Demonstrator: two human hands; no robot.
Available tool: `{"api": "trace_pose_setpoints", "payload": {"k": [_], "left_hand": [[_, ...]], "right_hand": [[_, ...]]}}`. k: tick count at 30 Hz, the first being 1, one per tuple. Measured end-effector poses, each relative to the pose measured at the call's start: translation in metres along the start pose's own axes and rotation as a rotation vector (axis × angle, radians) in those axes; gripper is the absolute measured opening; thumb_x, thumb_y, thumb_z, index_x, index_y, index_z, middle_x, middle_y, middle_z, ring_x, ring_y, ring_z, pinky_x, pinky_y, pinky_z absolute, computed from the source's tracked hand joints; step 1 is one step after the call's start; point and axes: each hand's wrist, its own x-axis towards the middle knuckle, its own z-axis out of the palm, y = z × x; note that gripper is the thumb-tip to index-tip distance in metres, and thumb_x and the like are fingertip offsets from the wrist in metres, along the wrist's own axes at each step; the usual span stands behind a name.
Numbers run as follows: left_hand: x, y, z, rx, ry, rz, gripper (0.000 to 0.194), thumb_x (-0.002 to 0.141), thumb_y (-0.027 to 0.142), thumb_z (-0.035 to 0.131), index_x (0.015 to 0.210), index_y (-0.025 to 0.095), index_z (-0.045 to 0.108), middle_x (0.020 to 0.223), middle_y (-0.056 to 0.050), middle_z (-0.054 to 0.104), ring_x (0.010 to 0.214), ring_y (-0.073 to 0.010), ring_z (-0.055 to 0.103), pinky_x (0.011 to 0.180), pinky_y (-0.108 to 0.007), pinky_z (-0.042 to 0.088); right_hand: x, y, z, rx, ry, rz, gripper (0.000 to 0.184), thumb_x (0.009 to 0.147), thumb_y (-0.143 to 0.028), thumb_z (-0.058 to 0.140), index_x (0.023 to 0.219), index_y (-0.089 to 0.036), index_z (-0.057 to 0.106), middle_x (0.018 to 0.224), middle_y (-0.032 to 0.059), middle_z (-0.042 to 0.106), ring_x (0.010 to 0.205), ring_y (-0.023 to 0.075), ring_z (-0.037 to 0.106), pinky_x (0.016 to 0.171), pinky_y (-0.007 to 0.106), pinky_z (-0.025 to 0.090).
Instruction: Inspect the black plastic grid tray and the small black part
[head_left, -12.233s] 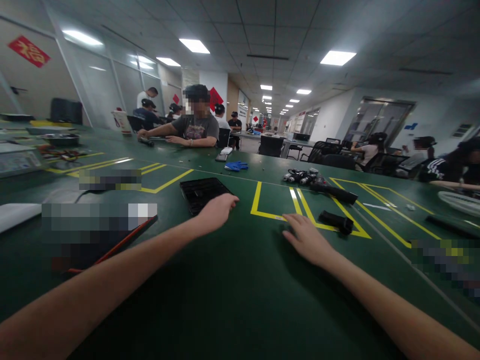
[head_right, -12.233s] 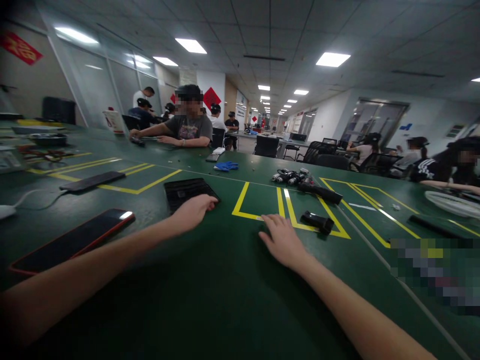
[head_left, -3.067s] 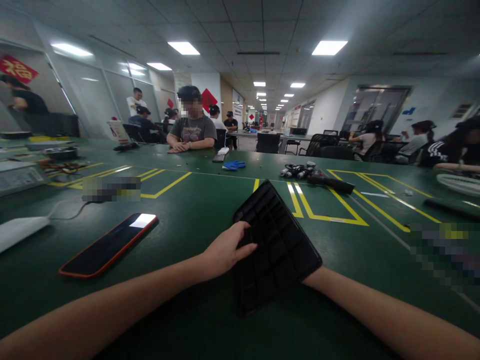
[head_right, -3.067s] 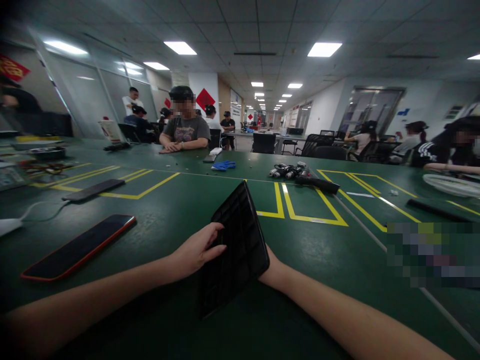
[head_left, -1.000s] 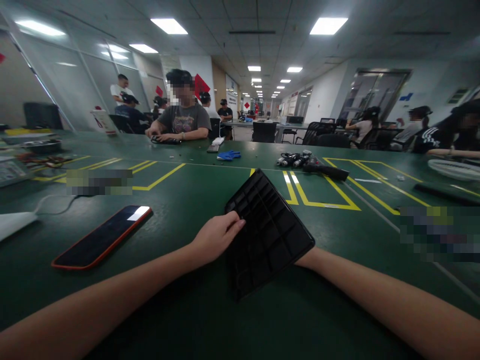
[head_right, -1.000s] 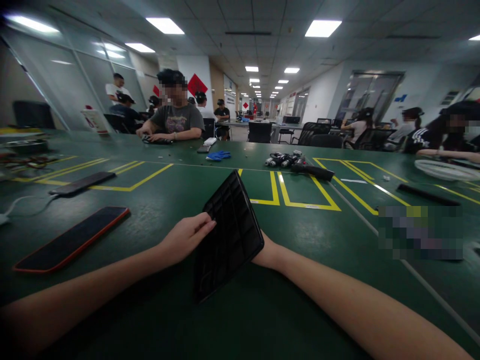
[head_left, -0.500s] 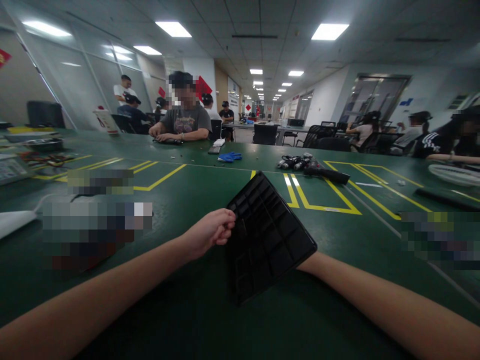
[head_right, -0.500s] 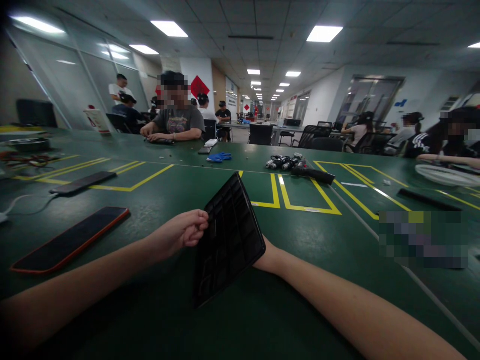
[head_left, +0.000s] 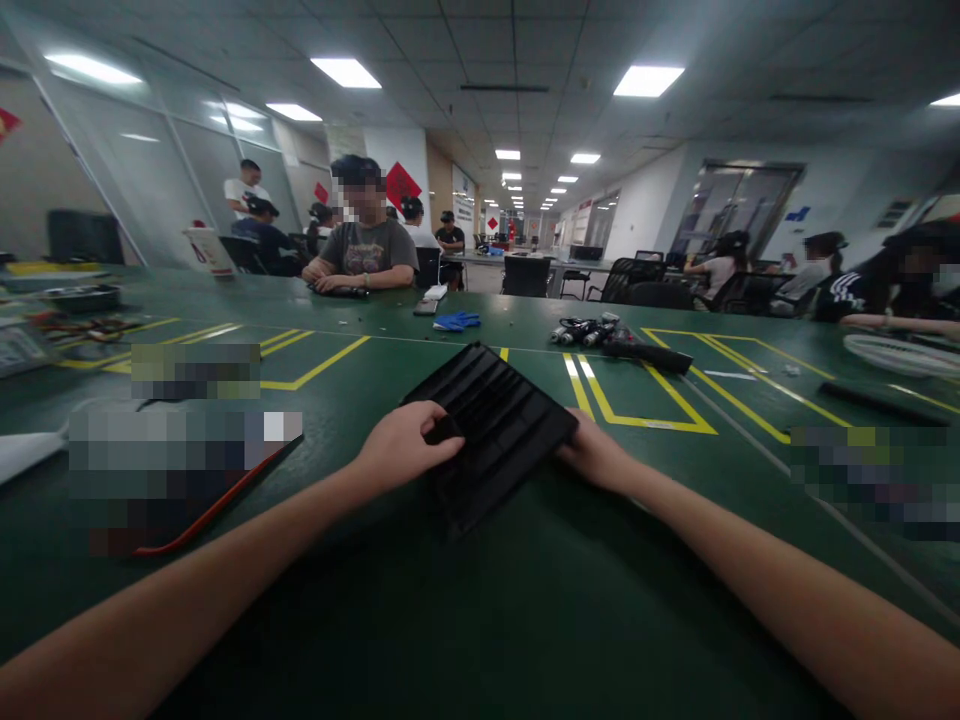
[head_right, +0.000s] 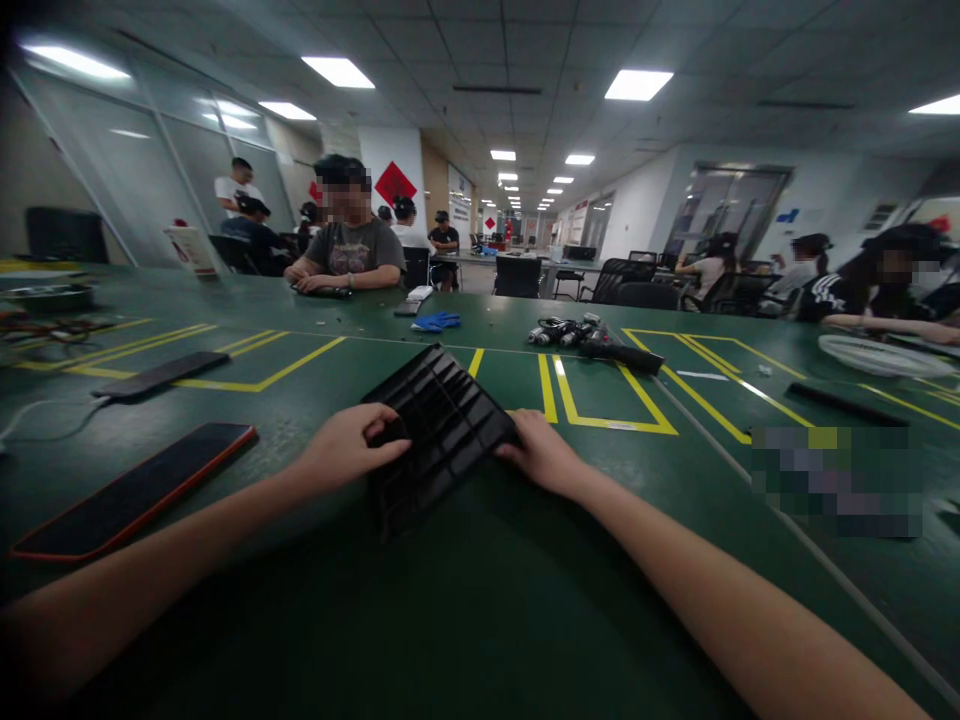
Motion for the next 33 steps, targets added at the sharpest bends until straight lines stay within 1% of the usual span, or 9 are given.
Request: {"api": "trace_pose_setpoints", "payload": {"k": [5,11,16,20,23,25,28,31,33], "left_hand": [[0.024,-0.049,-0.019,0.254,-0.034,-0.311,0.047,0.071,0.057,0.047,0.088,0.016,0.063,0.092,-0.011,0.066,0.085,-0.0278,0.061,0.064,-0.03,0.043],[0.034,-0.067,-0.02,0.375,-0.1,-0.38,0.055,0.075,0.057,0.042,0.093,0.011,0.065,0.099,-0.018,0.065,0.092,-0.0333,0.06,0.071,-0.037,0.046],[0.019,-0.036,-0.003,0.222,0.137,-0.056,0.046,0.086,0.025,0.03,0.122,0.006,0.05,0.11,-0.016,0.061,0.103,-0.0242,0.056,0.089,-0.035,0.043],[-0.007,-0.001,0.026,0.057,-0.042,0.321,0.052,0.082,0.007,0.031,0.131,0.013,0.043,0.119,-0.011,0.059,0.109,-0.0197,0.054,0.095,-0.036,0.042],[-0.015,0.009,0.041,0.043,-0.204,0.471,0.049,0.083,0.007,0.034,0.129,0.017,0.047,0.131,-0.009,0.052,0.12,-0.0193,0.047,0.102,-0.038,0.037],[-0.014,0.009,0.043,0.05,-0.239,0.492,0.044,0.087,0.011,0.033,0.128,0.018,0.048,0.132,-0.008,0.052,0.12,-0.018,0.047,0.102,-0.037,0.037],[-0.015,0.01,0.036,0.07,-0.2,0.56,0.038,0.09,0.019,0.037,0.126,0.016,0.049,0.13,-0.009,0.053,0.121,-0.0189,0.047,0.101,-0.038,0.038],[-0.03,0.026,0.026,0.074,-0.173,0.788,0.034,0.089,0.02,0.043,0.121,0.015,0.053,0.127,-0.01,0.056,0.122,-0.02,0.046,0.103,-0.039,0.035],[-0.043,0.042,0.022,0.067,-0.17,0.98,0.03,0.089,0.017,0.044,0.116,0.016,0.056,0.122,-0.008,0.059,0.119,-0.0184,0.048,0.104,-0.036,0.034]], "right_hand": [[-0.009,0.056,-0.049,-0.347,0.03,0.497,0.049,0.08,-0.034,0.053,0.123,-0.011,0.045,0.119,0.0172,0.056,0.111,0.0332,0.048,0.094,0.044,0.04],[-0.02,0.083,-0.063,-0.539,0.016,0.532,0.045,0.082,-0.034,0.048,0.116,-0.006,0.051,0.116,0.0223,0.055,0.11,0.0353,0.049,0.097,0.046,0.036],[-0.007,0.041,-0.041,-0.599,0.085,0.354,0.047,0.08,-0.036,0.05,0.118,-0.008,0.051,0.125,0.0194,0.05,0.12,0.0348,0.038,0.101,0.051,0.032],[-0.003,-0.014,-0.011,-0.384,-0.05,0.122,0.044,0.085,-0.038,0.043,0.122,-0.013,0.049,0.127,0.0133,0.05,0.119,0.0276,0.043,0.102,0.045,0.035],[-0.003,-0.035,0.0,-0.328,-0.168,0.035,0.041,0.089,-0.039,0.036,0.122,-0.019,0.05,0.128,0.0109,0.05,0.119,0.0263,0.044,0.105,0.051,0.03],[-0.003,-0.03,-0.004,-0.34,-0.181,0.035,0.041,0.09,-0.04,0.033,0.122,-0.021,0.049,0.128,0.0093,0.051,0.119,0.0254,0.045,0.105,0.053,0.027],[-0.004,0.002,-0.025,-0.483,-0.053,0.122,0.04,0.09,-0.037,0.033,0.121,-0.018,0.05,0.127,0.0099,0.052,0.12,0.0256,0.043,0.107,0.055,0.023],[-0.01,0.045,-0.045,-0.718,0.099,0.327,0.038,0.088,-0.032,0.037,0.119,-0.014,0.05,0.128,0.0145,0.05,0.123,0.0314,0.038,0.104,0.06,0.019],[-0.016,0.068,-0.053,-0.766,0.079,0.501,0.041,0.087,-0.039,0.037,0.116,-0.014,0.053,0.121,0.0158,0.055,0.116,0.0341,0.044,0.099,0.062,0.024]]}}
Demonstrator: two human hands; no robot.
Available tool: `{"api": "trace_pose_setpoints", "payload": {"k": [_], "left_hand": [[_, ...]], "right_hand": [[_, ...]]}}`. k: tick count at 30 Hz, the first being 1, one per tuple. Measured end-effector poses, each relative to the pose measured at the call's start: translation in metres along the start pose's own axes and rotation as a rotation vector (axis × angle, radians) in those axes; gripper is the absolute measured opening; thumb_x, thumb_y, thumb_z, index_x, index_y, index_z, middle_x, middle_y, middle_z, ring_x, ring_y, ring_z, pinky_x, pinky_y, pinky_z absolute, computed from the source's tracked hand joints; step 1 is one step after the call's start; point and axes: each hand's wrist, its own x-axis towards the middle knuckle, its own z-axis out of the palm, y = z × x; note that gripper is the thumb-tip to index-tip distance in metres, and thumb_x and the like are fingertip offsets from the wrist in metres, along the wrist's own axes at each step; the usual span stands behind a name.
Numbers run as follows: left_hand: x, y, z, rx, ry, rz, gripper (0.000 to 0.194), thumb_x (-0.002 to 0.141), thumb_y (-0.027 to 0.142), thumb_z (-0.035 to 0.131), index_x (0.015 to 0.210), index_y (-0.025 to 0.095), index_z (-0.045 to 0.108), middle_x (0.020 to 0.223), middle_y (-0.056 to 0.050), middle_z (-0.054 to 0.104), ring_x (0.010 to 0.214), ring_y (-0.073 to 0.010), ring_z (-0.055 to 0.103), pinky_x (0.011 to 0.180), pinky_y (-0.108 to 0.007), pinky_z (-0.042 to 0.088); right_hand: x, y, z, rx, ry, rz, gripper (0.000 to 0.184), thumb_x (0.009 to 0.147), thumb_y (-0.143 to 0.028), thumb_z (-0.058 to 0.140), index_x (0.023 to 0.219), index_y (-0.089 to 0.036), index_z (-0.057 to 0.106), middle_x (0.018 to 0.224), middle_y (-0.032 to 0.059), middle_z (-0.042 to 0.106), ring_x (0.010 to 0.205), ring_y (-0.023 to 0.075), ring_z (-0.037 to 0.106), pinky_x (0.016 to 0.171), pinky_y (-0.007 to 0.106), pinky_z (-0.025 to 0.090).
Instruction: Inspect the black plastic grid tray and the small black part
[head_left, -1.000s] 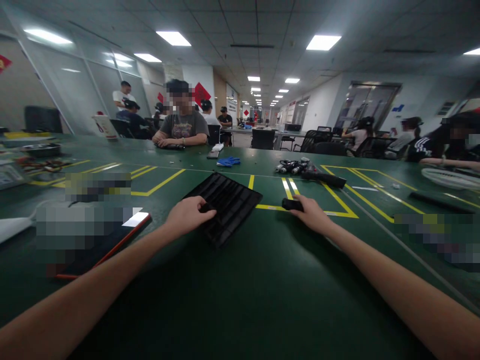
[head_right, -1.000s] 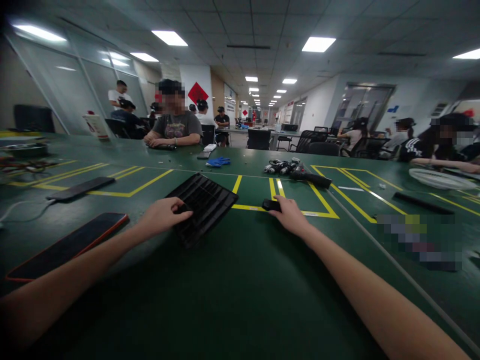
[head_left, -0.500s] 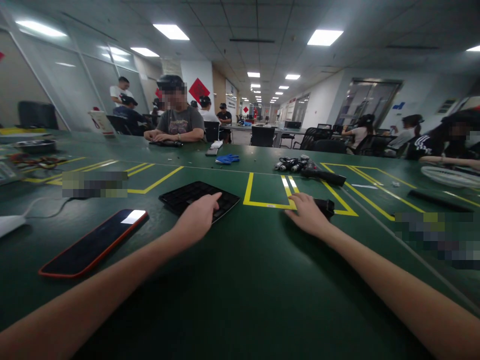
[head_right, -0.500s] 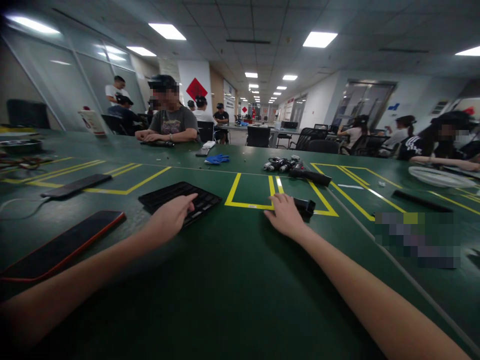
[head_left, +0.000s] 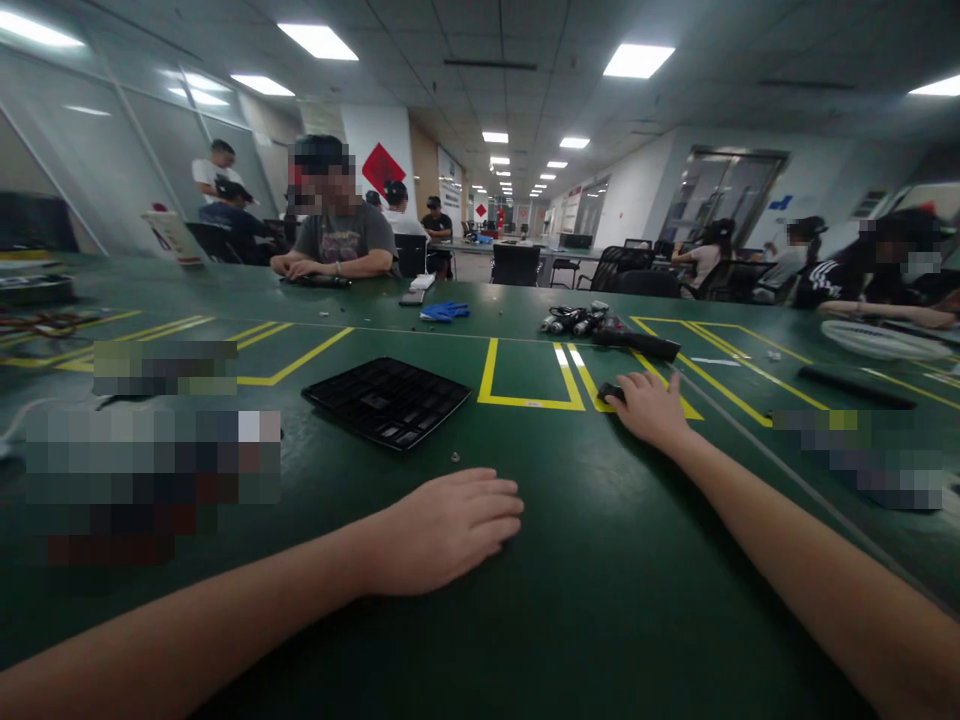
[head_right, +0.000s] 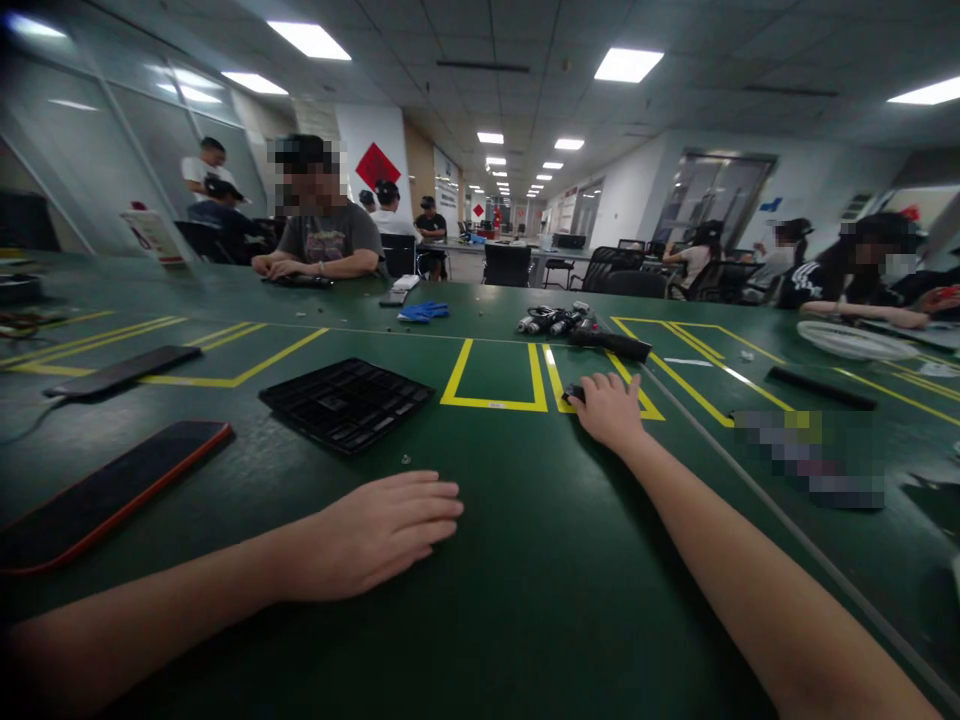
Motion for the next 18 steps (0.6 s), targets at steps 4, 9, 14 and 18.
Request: {"api": "trace_pose_setpoints", "payload": {"k": [4,9,14,18], "left_hand": [[0.006,0.02,-0.001,0.093,-0.025,0.039,0.025,0.09,0.017,0.041,0.107,0.015,0.059,0.102,-0.008,0.065,0.094,-0.0173,0.057,0.083,-0.031,0.045],[0.004,-0.005,0.002,0.24,-0.066,-0.55,0.03,0.089,0.033,0.042,0.107,0.013,0.055,0.095,-0.01,0.059,0.08,-0.0204,0.055,0.067,-0.032,0.044],[0.001,-0.018,0.003,0.091,-0.183,-0.694,0.023,0.09,0.026,0.037,0.091,0.015,0.057,0.089,-0.009,0.058,0.076,-0.0193,0.055,0.067,-0.032,0.044],[-0.003,-0.023,0.0,-0.065,-0.063,-0.668,0.019,0.088,0.022,0.039,0.089,0.017,0.057,0.089,-0.007,0.058,0.078,-0.0187,0.054,0.072,-0.033,0.044]], "right_hand": [[0.002,0.015,0.012,0.017,-0.127,0.073,0.05,0.088,-0.044,0.032,0.117,-0.008,0.052,0.112,0.0194,0.059,0.104,0.0314,0.052,0.091,0.044,0.039],[0.002,0.014,0.014,0.044,-0.124,0.076,0.052,0.087,-0.046,0.031,0.119,-0.01,0.051,0.115,0.0192,0.057,0.106,0.0355,0.048,0.086,0.043,0.04],[0.003,0.016,0.015,0.07,-0.118,0.054,0.054,0.087,-0.047,0.029,0.118,-0.009,0.052,0.114,0.0196,0.057,0.104,0.034,0.049,0.087,0.043,0.039],[0.003,0.017,0.016,0.067,-0.109,0.049,0.054,0.087,-0.047,0.029,0.118,-0.009,0.052,0.113,0.0198,0.058,0.102,0.0331,0.05,0.086,0.043,0.039]]}}
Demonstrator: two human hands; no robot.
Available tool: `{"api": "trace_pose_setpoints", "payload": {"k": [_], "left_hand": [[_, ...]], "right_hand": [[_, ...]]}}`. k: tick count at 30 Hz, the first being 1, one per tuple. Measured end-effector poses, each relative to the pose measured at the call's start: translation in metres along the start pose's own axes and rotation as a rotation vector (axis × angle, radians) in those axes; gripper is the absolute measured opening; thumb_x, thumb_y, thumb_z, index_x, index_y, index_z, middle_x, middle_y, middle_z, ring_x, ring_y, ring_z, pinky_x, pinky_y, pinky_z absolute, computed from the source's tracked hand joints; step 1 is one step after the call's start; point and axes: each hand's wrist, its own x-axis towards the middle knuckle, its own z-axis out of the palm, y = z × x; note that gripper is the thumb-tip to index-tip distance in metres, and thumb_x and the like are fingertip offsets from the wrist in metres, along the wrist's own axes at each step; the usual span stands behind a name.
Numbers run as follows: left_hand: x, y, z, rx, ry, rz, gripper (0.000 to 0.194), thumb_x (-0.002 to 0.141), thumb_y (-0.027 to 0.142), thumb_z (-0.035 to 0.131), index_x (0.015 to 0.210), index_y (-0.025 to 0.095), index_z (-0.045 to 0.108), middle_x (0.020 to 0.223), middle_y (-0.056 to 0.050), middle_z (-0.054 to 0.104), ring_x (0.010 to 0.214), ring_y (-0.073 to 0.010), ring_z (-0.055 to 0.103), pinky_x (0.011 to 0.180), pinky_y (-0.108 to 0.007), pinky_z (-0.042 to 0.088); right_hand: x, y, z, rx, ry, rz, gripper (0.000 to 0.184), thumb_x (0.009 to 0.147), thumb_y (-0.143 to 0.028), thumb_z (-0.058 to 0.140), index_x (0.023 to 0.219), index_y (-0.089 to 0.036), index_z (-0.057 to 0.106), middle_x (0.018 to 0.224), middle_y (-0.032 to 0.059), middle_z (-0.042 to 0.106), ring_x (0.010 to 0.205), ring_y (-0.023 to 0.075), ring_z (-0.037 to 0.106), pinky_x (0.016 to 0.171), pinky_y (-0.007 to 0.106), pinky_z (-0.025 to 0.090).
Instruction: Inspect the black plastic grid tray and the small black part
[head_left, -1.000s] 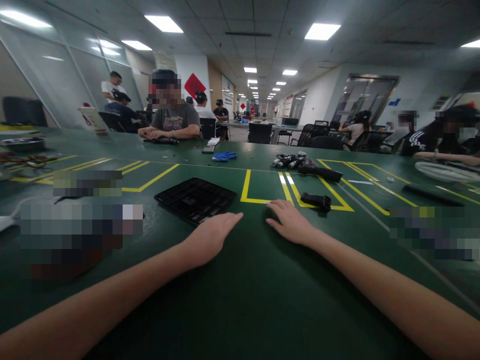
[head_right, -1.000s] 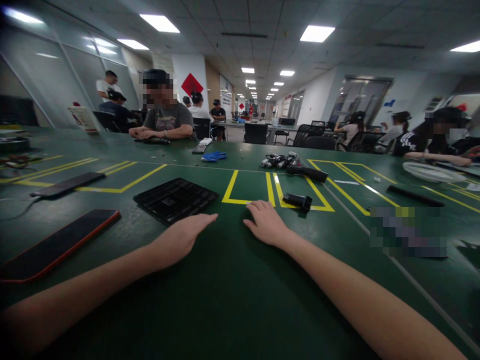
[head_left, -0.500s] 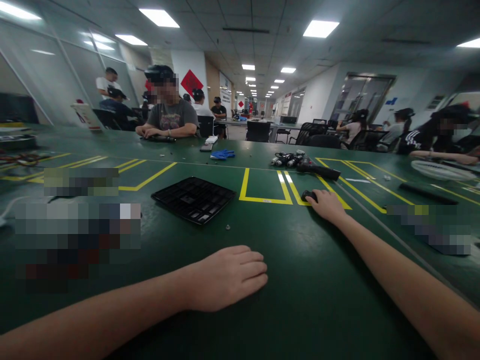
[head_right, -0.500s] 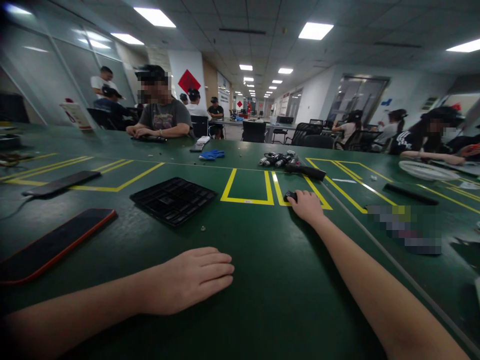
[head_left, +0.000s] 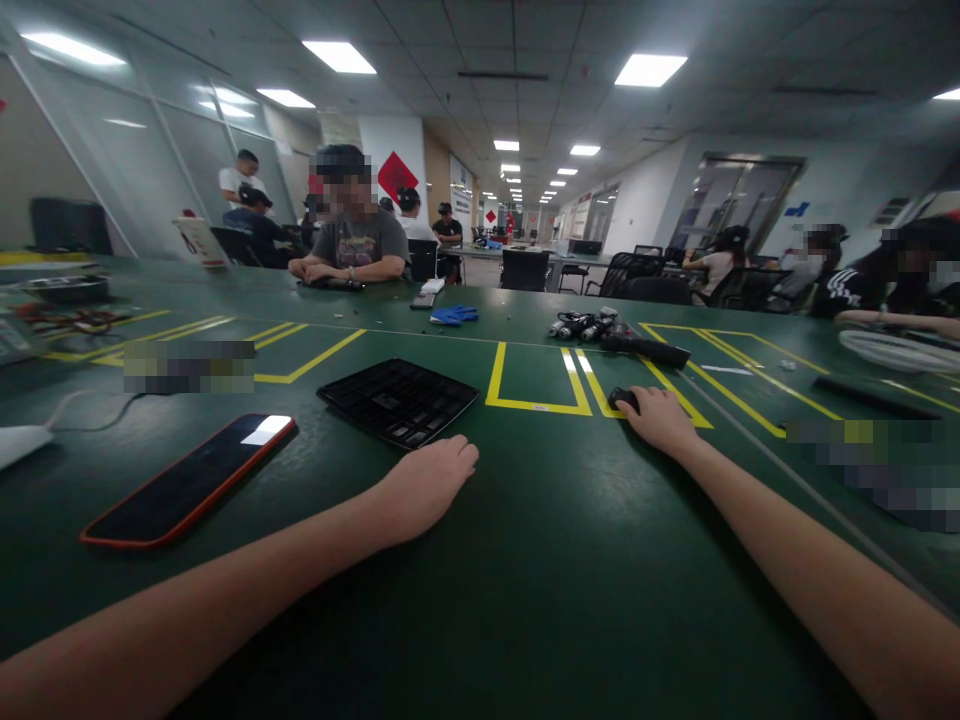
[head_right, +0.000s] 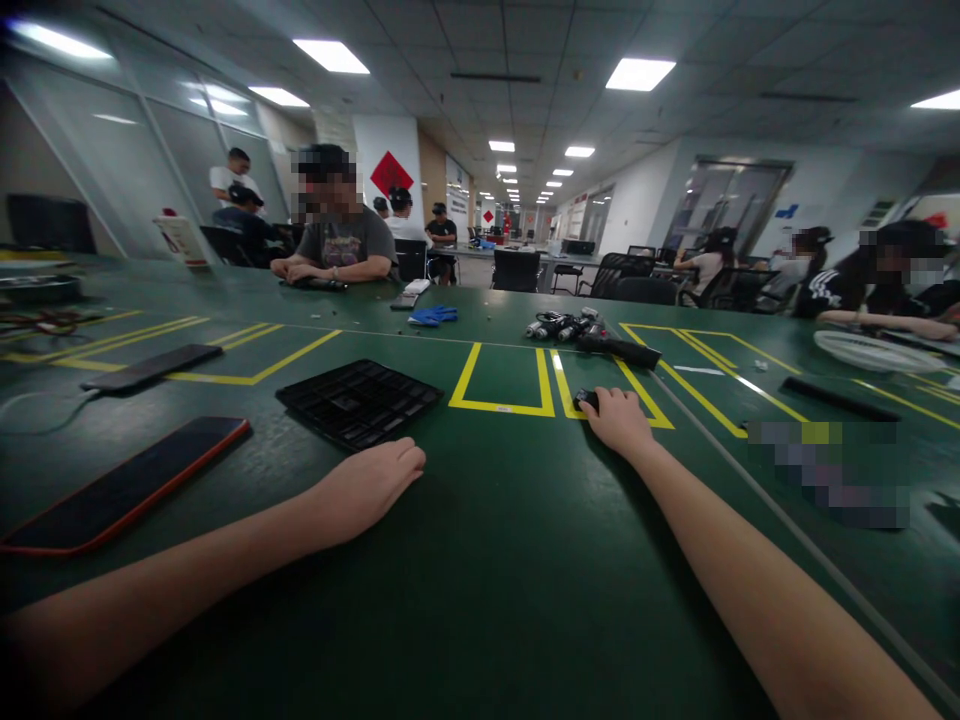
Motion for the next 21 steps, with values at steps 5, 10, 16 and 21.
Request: {"api": "trace_pose_setpoints", "payload": {"k": [5,10,16,21], "left_hand": [[0.01,-0.034,-0.026,-0.817,0.28,-0.379,0.013,0.079,0.021,0.043,0.085,0.016,0.053,0.07,-0.002,0.054,0.064,-0.0159,0.055,0.056,-0.028,0.046],[0.016,-0.077,-0.05,-1.096,0.474,-0.7,0.01,0.076,0.024,0.044,0.067,0.018,0.043,0.059,0.0,0.049,0.05,-0.0119,0.051,0.042,-0.022,0.037],[0.015,-0.105,-0.045,0.098,0.119,-0.695,0.044,0.071,0.056,0.05,0.083,0.015,0.059,0.087,-0.015,0.066,0.085,-0.0304,0.062,0.064,-0.033,0.045],[0.018,-0.107,-0.041,0.242,-0.031,-0.675,0.058,0.076,0.062,0.037,0.088,0.011,0.063,0.096,-0.021,0.066,0.092,-0.0342,0.061,0.07,-0.037,0.045]], "right_hand": [[0.001,-0.001,0.0,-0.023,-0.011,-0.009,0.054,0.088,-0.046,0.03,0.119,-0.008,0.052,0.114,0.0203,0.058,0.103,0.0334,0.05,0.089,0.043,0.037],[0.0,-0.003,-0.001,-0.021,-0.023,0.008,0.053,0.088,-0.045,0.03,0.119,-0.009,0.052,0.114,0.0199,0.057,0.103,0.0332,0.05,0.088,0.042,0.037],[-0.001,-0.002,-0.001,-0.01,-0.009,-0.003,0.052,0.088,-0.045,0.031,0.118,-0.008,0.052,0.114,0.0207,0.057,0.103,0.0334,0.049,0.087,0.042,0.038],[-0.003,-0.006,-0.003,0.016,-0.012,-0.005,0.05,0.086,-0.043,0.036,0.118,-0.008,0.052,0.113,0.0205,0.057,0.104,0.0345,0.049,0.089,0.044,0.038]]}}
